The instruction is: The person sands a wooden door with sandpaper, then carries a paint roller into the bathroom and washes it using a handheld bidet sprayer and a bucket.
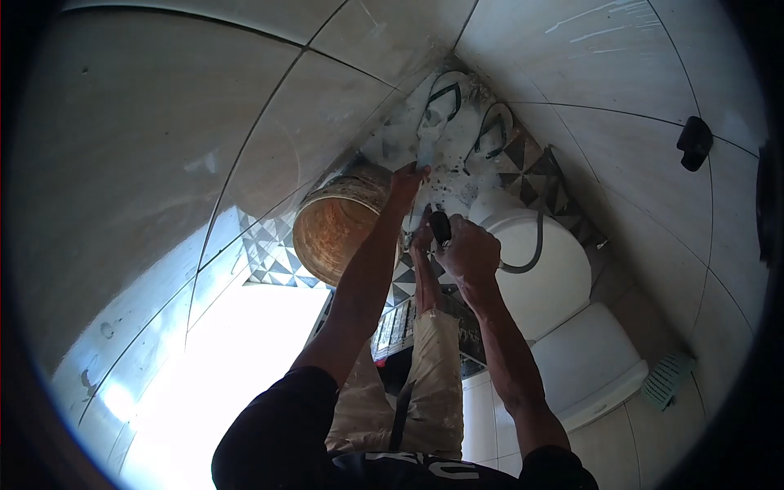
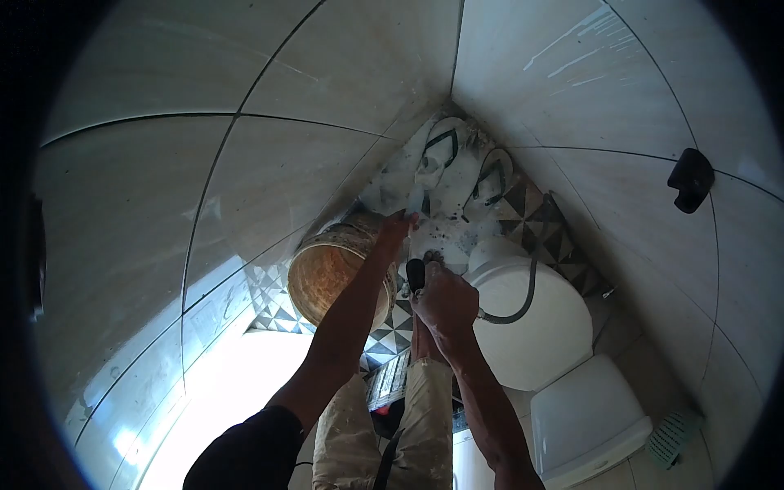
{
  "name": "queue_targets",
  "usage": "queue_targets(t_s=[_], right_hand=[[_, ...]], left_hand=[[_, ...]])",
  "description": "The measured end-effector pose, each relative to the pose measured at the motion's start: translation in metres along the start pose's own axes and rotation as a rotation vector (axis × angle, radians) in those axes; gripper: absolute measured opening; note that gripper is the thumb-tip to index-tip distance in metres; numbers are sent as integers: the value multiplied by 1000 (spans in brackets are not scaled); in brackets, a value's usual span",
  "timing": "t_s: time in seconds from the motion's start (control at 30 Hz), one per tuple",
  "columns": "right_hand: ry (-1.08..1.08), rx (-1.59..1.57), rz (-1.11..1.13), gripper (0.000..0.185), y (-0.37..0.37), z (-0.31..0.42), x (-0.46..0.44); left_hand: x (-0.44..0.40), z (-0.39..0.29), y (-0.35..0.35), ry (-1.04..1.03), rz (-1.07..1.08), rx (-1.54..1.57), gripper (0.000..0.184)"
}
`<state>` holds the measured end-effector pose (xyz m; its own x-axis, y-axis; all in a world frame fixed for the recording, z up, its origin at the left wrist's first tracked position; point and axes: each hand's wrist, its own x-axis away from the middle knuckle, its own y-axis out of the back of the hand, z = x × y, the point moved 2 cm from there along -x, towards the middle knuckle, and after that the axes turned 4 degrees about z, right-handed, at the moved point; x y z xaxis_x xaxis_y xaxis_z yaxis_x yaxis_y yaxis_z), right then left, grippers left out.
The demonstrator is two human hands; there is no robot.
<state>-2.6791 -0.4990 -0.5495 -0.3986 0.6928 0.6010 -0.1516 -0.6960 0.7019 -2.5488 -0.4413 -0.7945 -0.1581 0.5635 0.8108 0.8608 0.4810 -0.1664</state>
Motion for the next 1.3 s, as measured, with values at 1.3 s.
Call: queue_targets(t_s=[1.3], right_hand=[[-8,-1,15,25,8,5,3]], left_hand=[[-3,-12,-24,223,197,632,50]])
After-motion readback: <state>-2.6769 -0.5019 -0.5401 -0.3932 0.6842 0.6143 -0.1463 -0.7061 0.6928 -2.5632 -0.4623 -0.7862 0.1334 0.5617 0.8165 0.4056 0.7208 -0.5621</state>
